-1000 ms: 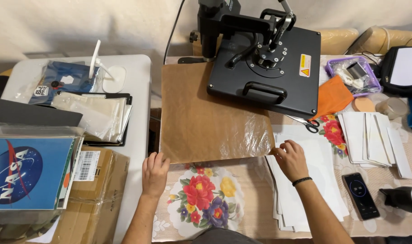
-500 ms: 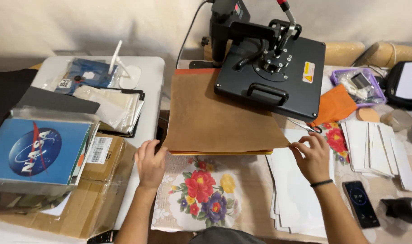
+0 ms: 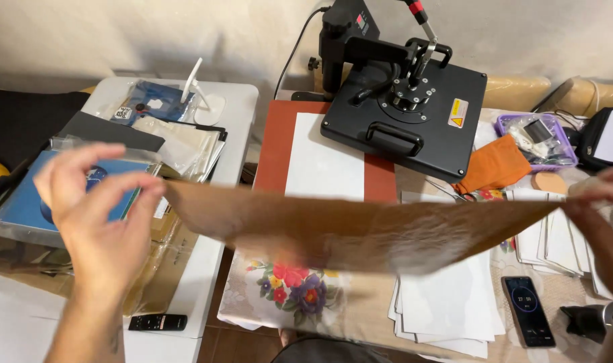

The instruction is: The person operates a heat press machine to press a white sheet onto a red board. They place the materials under the press, lower the handle to apply heat, and then lift the handle to remove the finished item. The person also handles a metal cup and brown paper during the process.

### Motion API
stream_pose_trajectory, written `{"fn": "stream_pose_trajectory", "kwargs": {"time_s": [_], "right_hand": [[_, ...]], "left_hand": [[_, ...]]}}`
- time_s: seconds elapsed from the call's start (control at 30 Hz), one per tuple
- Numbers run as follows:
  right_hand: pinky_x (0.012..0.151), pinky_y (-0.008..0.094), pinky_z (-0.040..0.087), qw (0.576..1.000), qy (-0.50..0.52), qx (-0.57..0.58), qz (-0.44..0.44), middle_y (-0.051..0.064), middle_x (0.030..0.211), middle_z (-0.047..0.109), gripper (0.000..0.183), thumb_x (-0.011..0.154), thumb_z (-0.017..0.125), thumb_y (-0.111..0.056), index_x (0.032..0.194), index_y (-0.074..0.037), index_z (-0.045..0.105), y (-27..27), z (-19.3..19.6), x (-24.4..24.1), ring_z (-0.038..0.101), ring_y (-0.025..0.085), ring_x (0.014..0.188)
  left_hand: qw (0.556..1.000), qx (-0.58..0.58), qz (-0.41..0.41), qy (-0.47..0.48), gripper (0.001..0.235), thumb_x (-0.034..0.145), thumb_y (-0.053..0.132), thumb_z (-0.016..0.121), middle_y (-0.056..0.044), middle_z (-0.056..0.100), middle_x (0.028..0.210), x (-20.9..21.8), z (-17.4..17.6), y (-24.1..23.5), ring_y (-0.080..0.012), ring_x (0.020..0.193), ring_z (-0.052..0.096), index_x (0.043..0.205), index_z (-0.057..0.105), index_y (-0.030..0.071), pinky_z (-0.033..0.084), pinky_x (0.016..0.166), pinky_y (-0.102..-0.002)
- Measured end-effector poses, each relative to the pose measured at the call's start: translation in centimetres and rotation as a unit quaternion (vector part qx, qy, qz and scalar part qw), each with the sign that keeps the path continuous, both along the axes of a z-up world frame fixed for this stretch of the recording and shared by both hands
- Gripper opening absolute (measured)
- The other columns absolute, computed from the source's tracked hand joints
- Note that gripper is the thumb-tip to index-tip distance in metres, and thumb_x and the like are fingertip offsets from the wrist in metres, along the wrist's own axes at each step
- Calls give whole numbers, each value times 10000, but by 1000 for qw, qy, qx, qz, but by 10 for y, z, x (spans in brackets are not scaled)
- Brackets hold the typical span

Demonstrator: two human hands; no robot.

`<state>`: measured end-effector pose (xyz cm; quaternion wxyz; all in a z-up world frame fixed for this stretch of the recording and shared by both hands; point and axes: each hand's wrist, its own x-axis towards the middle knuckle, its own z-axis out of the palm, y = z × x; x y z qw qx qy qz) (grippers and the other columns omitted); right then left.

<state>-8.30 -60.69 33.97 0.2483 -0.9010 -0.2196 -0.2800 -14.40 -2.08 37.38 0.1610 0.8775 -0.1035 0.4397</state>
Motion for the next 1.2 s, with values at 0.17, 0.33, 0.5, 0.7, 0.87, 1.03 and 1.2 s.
{"fn": "stream_pose_trajectory", "kwargs": {"time_s": [0.17,0.33,0.5,0.7,0.87,1.03,1.2], "right_hand": [[1306,579,404,996,-64,-7,60,196,1161,608,149,1014,862,-24,1069,38,738,40,3,66,539,368,1220],[1055,424,360,998,26,-56,-10,51,989,639,102,850,870,-236,902,-192,794,57,-122,146,569,259,1058],[1014,418,393,991,116,-58,-46,43,977,601,101,865,832,-264,936,-202,796,66,-227,157,522,318,1075],[1001,437,422,988,115,-54,-88,57,931,595,97,878,827,-250,939,-210,764,54,-274,94,565,313,1038],[993,421,489,992,96,-25,-84,35,907,585,172,775,864,-179,901,-224,754,54,-317,-8,617,298,1008],[845,364,546,973,197,-106,-58,4,837,684,153,796,724,-376,914,-280,743,58,-399,-79,604,232,946],[788,402,527,981,153,-115,-24,18,812,644,104,834,758,-208,931,-240,773,74,-408,-92,600,282,952]], "left_hand": [[999,32,-7,1,119,965,54,869,-114,577,1286,72,-24,12,-398,1257,413,937,762,100,313,1105,-488],[990,-26,19,139,98,829,210,835,-25,569,1210,147,-146,27,-356,1212,416,856,741,218,292,995,-503],[972,-39,26,231,59,815,192,799,-50,559,1200,159,-229,23,-341,1240,396,791,747,208,291,976,-497],[963,-26,38,265,38,880,245,737,-35,559,1284,111,-252,6,-329,1308,378,851,749,224,285,1000,-490],[952,22,82,295,58,904,307,693,27,570,1309,30,-310,10,-313,1366,399,891,749,313,324,1001,-456],[917,-14,30,397,114,764,98,811,-152,562,1275,-44,-373,-1,-410,1194,476,847,794,175,500,989,-537],[923,107,-3,370,301,642,70,820,-85,588,1033,-65,-436,1,-316,1074,498,931,741,101,442,959,-497]]}}
